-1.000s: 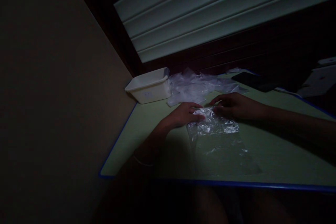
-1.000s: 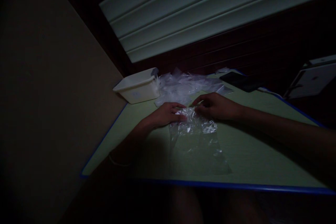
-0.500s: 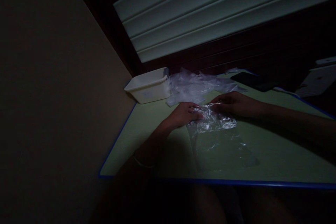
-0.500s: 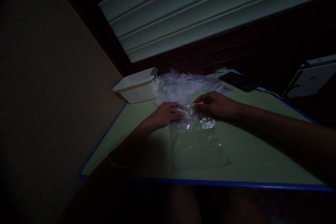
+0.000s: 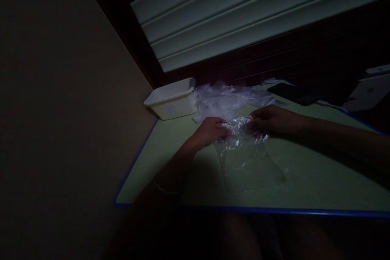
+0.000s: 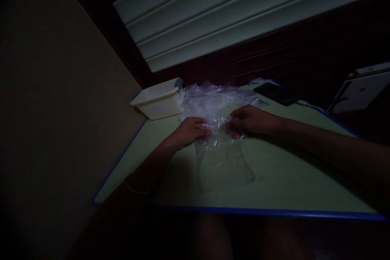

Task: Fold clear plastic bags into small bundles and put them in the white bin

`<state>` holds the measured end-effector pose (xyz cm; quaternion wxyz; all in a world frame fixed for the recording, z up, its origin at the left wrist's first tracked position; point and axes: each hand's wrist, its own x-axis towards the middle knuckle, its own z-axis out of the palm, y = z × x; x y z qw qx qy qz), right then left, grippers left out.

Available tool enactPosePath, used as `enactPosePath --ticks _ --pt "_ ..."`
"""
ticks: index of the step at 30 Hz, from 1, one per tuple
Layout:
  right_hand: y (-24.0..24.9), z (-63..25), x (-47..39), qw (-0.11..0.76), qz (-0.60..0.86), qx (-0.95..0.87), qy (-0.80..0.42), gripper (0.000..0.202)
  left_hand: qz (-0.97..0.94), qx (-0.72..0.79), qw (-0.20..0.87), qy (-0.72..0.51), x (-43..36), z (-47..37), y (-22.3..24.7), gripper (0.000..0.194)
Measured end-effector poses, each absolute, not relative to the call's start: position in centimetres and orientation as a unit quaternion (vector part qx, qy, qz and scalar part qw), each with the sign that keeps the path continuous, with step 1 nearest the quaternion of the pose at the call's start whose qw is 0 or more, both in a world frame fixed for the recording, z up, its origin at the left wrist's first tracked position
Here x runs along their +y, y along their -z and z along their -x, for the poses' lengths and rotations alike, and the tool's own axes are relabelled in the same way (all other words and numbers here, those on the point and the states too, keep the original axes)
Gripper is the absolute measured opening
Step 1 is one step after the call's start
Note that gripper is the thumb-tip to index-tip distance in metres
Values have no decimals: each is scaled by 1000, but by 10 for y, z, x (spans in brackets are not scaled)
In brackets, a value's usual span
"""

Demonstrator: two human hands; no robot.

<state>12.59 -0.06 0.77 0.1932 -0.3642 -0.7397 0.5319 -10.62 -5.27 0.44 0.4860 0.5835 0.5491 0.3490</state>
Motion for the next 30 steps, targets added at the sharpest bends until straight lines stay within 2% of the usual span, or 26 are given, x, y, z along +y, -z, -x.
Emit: enactPosePath --ticks 13,24,30 --pt "-16 -125 -5 177 381 -735 -532 33 -588 560 468 -350 -57 103 -7 12" --pt "-19 -123 -11 196 375 -713 -559 33 -603 570 414 -375 -52 106 -4 31" --pt "-10 -124 -6 248 374 -722 -527 32 -641 537 384 -390 -49 112 -3 39"
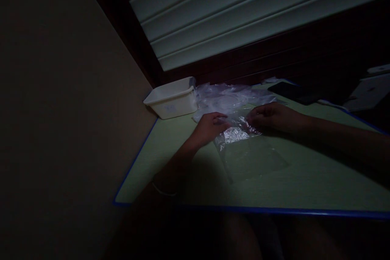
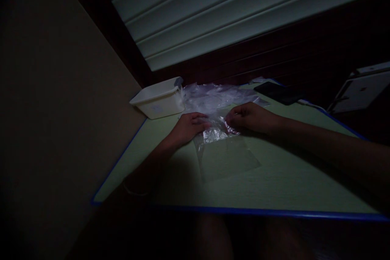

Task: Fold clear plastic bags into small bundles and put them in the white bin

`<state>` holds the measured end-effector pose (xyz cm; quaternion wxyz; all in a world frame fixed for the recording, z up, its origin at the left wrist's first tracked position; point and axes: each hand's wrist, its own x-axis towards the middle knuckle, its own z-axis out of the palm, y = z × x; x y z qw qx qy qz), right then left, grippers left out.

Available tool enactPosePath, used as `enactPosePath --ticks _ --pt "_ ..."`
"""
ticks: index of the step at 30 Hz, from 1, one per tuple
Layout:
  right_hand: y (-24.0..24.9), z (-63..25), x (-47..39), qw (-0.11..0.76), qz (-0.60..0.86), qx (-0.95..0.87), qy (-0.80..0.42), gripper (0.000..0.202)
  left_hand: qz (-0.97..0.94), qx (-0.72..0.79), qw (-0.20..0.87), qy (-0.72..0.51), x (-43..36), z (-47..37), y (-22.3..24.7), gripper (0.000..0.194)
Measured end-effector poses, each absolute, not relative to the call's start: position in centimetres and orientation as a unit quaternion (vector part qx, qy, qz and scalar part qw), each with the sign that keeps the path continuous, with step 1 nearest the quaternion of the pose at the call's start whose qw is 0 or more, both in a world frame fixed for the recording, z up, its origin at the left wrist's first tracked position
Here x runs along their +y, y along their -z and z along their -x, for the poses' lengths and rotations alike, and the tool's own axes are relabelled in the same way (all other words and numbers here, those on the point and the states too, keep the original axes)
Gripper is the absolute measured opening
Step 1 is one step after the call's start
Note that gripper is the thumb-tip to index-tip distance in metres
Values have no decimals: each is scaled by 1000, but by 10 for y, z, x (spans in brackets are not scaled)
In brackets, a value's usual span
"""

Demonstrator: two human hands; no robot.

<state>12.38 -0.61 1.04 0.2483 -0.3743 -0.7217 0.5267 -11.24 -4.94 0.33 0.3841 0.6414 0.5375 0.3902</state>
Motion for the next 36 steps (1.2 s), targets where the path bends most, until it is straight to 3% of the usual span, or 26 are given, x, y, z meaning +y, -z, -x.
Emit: enactPosePath --ticks 8,12,17,21,24,31,36 --pt "-14 -121 -6 306 369 -727 -492 25 -626 521 475 -334 -58 130 -17 47" --pt "-11 -123 -4 329 356 -727 -486 25 -613 529 501 -306 -59 136 -19 32" --pt "-8 -124 -2 319 344 -746 -473 31 -677 533 418 -288 -59 135 -15 15" --pt "-8 -124 -4 313 342 -767 -444 29 -734 546 318 -249 -60 137 -16 13" --pt "-9 -125 -7 285 332 -785 -438 28 -756 542 305 -202 -64 141 -24 22" --pt "-16 -133 -8 212 182 -859 -429 22 -778 531 330 -56 -77 148 -54 64" --pt "-18 -136 -4 185 142 -897 -376 17 -789 514 330 -68 -78 147 -53 62"
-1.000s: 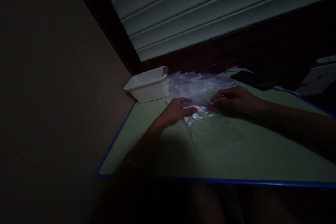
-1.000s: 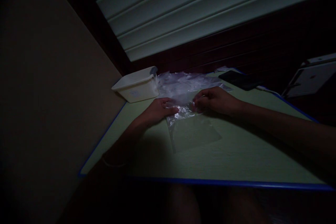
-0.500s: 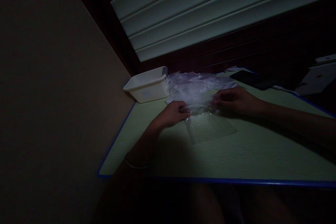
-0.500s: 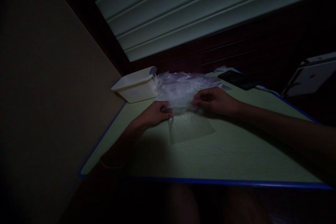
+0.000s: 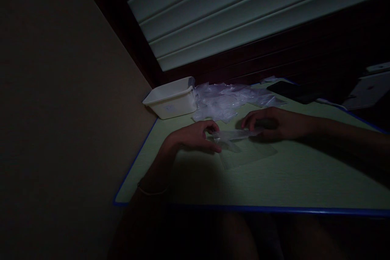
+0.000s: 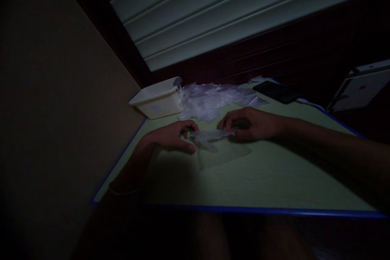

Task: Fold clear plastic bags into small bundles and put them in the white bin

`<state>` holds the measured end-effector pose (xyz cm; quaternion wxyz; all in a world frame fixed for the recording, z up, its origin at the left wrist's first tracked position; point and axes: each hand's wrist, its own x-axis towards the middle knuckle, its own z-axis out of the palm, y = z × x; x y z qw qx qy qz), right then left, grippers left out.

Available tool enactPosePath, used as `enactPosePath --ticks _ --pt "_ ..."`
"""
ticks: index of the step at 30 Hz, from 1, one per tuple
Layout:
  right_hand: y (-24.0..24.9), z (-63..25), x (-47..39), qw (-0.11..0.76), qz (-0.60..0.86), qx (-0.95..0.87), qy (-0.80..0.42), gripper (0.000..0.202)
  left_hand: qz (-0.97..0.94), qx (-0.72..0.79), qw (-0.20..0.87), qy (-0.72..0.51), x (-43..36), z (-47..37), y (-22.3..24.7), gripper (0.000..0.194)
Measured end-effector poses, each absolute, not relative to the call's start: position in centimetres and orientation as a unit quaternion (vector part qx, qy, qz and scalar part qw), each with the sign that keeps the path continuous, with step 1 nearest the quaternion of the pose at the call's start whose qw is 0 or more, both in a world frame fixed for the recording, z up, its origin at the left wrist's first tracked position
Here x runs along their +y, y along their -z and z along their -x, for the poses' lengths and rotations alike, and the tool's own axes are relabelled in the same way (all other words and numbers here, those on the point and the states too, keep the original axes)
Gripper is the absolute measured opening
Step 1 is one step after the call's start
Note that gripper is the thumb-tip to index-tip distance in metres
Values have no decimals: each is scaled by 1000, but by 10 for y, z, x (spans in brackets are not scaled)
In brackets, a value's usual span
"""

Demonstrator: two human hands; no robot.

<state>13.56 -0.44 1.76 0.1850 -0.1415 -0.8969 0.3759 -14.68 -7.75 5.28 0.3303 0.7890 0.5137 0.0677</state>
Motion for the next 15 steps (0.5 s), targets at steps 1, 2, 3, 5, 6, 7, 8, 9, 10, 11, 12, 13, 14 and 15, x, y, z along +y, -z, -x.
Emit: enactPosePath --ticks 1,2,3,5,6,7,8,9,10,11,12,13,14,15 --pt "-17 -136 -4 182 134 -902 -369 18 -791 509 332 -72 -78 146 -52 63" --pt "-17 -136 -3 178 126 -906 -363 19 -793 504 335 -73 -78 145 -51 65" --pt "-16 -137 -2 174 119 -910 -358 20 -794 499 338 -73 -78 144 -51 66" --pt "-17 -138 -2 167 112 -917 -344 20 -797 493 342 -73 -80 143 -51 68" --pt "-18 -139 -2 161 113 -921 -335 21 -798 490 344 -73 -81 143 -51 69" --pt "-18 -140 -2 156 116 -926 -325 21 -799 487 345 -74 -82 143 -51 70" --pt "-19 -140 -2 153 118 -929 -315 22 -802 483 344 -78 -83 143 -51 73" --pt "-19 -140 -2 151 120 -932 -306 23 -807 479 335 -83 -84 142 -51 76" --pt "-19 -140 -2 150 122 -935 -297 24 -817 473 317 -91 -85 141 -50 77" --pt "-18 -140 -2 150 124 -937 -290 24 -830 466 291 -101 -87 139 -49 78" --pt "-18 -140 -2 151 127 -938 -284 24 -844 457 258 -111 -88 136 -49 75" --pt "-17 -139 -3 152 132 -939 -280 24 -859 446 223 -119 -90 132 -48 71" --pt "-17 -139 -3 151 136 -939 -277 24 -872 433 191 -125 -91 128 -47 65" --pt "-16 -138 -3 150 141 -939 -276 25 -883 420 164 -129 -93 123 -46 57"
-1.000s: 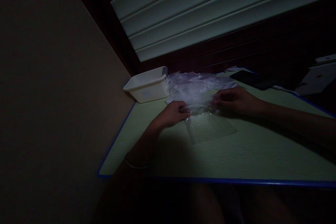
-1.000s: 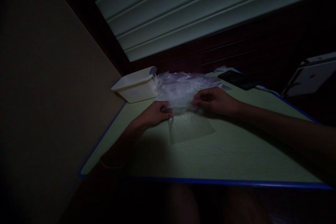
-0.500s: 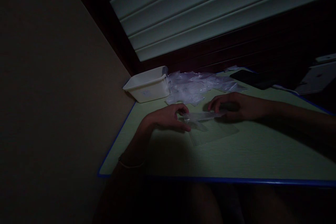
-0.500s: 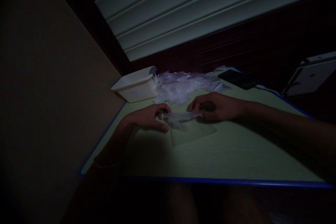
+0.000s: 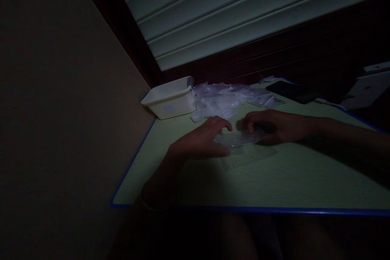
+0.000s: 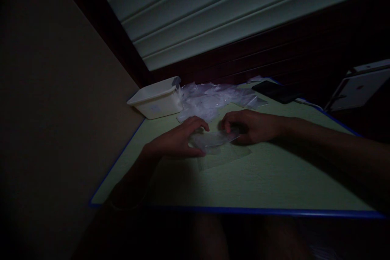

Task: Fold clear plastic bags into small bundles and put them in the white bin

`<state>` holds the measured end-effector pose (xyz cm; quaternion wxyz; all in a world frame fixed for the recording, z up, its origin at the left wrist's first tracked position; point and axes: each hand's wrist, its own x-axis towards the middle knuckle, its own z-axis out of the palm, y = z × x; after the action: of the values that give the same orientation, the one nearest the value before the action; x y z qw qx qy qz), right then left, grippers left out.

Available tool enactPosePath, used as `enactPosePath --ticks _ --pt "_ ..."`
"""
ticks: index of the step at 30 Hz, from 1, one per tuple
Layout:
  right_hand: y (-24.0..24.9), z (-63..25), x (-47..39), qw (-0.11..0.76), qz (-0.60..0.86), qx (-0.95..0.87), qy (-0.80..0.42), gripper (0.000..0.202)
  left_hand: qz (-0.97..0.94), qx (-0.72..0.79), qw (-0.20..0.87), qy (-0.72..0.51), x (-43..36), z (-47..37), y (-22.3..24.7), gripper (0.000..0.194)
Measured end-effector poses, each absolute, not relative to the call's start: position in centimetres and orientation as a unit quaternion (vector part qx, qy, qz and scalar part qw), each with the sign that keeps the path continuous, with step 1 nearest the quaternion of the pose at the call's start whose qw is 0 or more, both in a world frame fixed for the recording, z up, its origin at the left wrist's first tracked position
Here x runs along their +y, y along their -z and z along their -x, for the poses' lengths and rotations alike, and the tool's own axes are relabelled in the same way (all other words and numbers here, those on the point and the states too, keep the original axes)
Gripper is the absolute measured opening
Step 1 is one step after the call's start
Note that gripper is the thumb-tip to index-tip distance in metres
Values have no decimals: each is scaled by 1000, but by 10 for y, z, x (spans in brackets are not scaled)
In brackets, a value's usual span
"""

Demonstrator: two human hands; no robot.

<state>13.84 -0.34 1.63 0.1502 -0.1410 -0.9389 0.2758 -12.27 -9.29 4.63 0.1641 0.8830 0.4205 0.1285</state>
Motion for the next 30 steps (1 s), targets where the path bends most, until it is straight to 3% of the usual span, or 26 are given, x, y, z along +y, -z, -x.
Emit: enactPosePath --ticks 5,8,12,17,21,24,30 --pt "-17 -138 -6 151 169 -935 -274 25 -909 392 57 -131 -96 103 -42 15" --pt "-18 -138 -8 159 160 -938 -262 23 -919 376 30 -114 -94 99 -37 5" --pt "-19 -136 -10 154 119 -942 -272 22 -922 373 41 -97 -95 98 -35 12" --pt "-27 -137 -13 122 79 -952 -268 38 -903 381 158 -121 -99 97 -40 53" --pt "-29 -137 -13 143 109 -953 -244 28 -870 402 230 -171 -97 100 -43 35" --pt "-23 -134 -10 184 142 -948 -219 22 -849 438 211 -209 -90 107 -41 19" --pt "-11 -130 -7 202 88 -956 -195 28 -843 473 202 -155 -82 120 -30 26"
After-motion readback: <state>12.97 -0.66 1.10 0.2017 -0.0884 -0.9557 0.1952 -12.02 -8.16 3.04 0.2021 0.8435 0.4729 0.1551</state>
